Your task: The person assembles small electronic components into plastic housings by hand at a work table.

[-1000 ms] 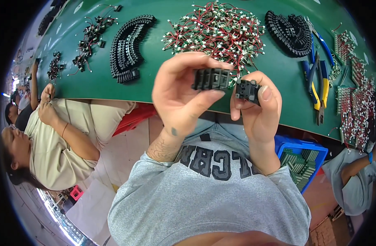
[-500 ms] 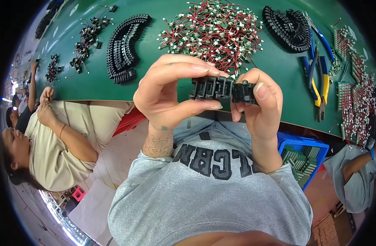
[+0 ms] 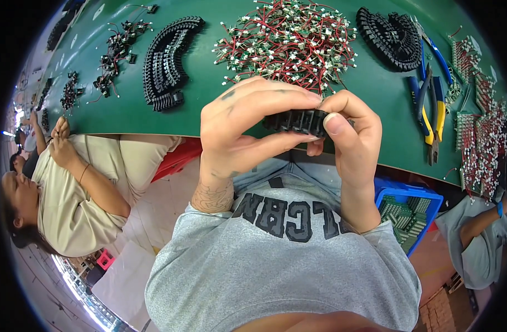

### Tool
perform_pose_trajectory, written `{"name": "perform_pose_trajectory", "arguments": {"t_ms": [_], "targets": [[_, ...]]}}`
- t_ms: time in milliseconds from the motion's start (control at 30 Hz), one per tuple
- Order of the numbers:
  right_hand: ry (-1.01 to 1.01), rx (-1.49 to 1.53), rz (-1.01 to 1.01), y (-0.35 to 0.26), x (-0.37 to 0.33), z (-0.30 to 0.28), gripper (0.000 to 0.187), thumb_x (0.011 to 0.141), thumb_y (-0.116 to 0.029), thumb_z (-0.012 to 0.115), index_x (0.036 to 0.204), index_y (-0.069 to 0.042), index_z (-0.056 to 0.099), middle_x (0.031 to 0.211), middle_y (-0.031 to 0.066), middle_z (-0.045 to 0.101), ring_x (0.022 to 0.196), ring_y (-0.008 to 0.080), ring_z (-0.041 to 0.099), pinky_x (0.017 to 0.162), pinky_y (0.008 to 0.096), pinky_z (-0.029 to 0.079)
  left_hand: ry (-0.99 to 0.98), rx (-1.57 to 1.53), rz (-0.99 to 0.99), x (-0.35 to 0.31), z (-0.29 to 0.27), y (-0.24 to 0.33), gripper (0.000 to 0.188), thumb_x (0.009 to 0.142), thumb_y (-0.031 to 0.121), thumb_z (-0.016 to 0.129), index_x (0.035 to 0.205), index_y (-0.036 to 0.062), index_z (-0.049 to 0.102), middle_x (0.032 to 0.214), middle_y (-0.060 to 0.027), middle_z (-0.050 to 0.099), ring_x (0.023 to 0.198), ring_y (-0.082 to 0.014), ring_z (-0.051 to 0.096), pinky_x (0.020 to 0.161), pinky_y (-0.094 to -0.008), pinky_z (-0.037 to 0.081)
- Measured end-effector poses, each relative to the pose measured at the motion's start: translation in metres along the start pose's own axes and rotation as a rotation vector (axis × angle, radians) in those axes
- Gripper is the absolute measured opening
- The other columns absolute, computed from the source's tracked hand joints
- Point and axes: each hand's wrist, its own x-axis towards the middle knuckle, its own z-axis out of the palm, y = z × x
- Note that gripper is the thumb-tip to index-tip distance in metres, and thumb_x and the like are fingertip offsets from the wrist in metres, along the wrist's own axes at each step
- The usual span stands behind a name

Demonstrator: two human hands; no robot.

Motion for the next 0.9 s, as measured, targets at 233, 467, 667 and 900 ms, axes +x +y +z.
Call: {"name": "perform_pose_trajectory", "arguments": {"t_ms": [233, 467, 667, 900], "targets": [[0.004, -0.145, -0.087, 0.004, 0.000, -0.008, 0.006, 0.079, -0.001, 0.066, 0.080, -0.001, 0.059, 0.068, 0.0063, 0.059, 0.053, 0.0104, 0.055, 0.048, 0.0206, 0.045, -0.065, 0.014, -0.111, 0.002, -0.001, 0.006, 0.039, 0.055, -0.001, 0.080, 0.093, 0.0003, 0.071, 0.095, -0.0119, 0.070, 0.079, -0.0191, 0.063, 0.071, -0.0248, 0.051], [-0.134, 0.152, 0.041, 0.012, 0.000, -0.011, 0.015, 0.085, -0.009, 0.060, 0.096, 0.001, 0.058, 0.076, 0.0100, 0.062, 0.059, 0.0139, 0.058, 0.052, 0.0205, 0.047, 0.019, -0.200, -0.313, 0.003, 0.004, 0.020, 0.049, 0.053, 0.003, 0.080, 0.099, -0.0021, 0.068, 0.094, -0.0126, 0.069, 0.086, -0.0213, 0.063, 0.076, -0.0287, 0.051], [-0.241, 0.502, 0.160, 0.026, -0.003, -0.002, 0.035, 0.089, -0.016, 0.056, 0.117, 0.005, 0.050, 0.095, 0.0154, 0.062, 0.075, 0.0188, 0.061, 0.060, 0.0212, 0.049, 0.025, -0.353, -0.249, 0.000, 0.017, 0.009, 0.054, 0.056, 0.010, 0.080, 0.108, 0.0008, 0.065, 0.098, -0.0094, 0.069, 0.089, -0.0215, 0.062, 0.081, -0.0309, 0.050], [-0.184, 0.532, 0.119, 0.037, -0.013, 0.003, 0.044, 0.091, -0.020, 0.055, 0.125, 0.007, 0.045, 0.110, 0.0180, 0.057, 0.089, 0.0217, 0.060, 0.068, 0.0249, 0.050, -0.074, -0.085, 0.027, 0.005, 0.013, 0.008, 0.051, 0.062, 0.015, 0.077, 0.110, 0.0032, 0.065, 0.101, -0.0078, 0.069, 0.090, -0.0226, 0.061, 0.085, -0.0325, 0.049]]}}
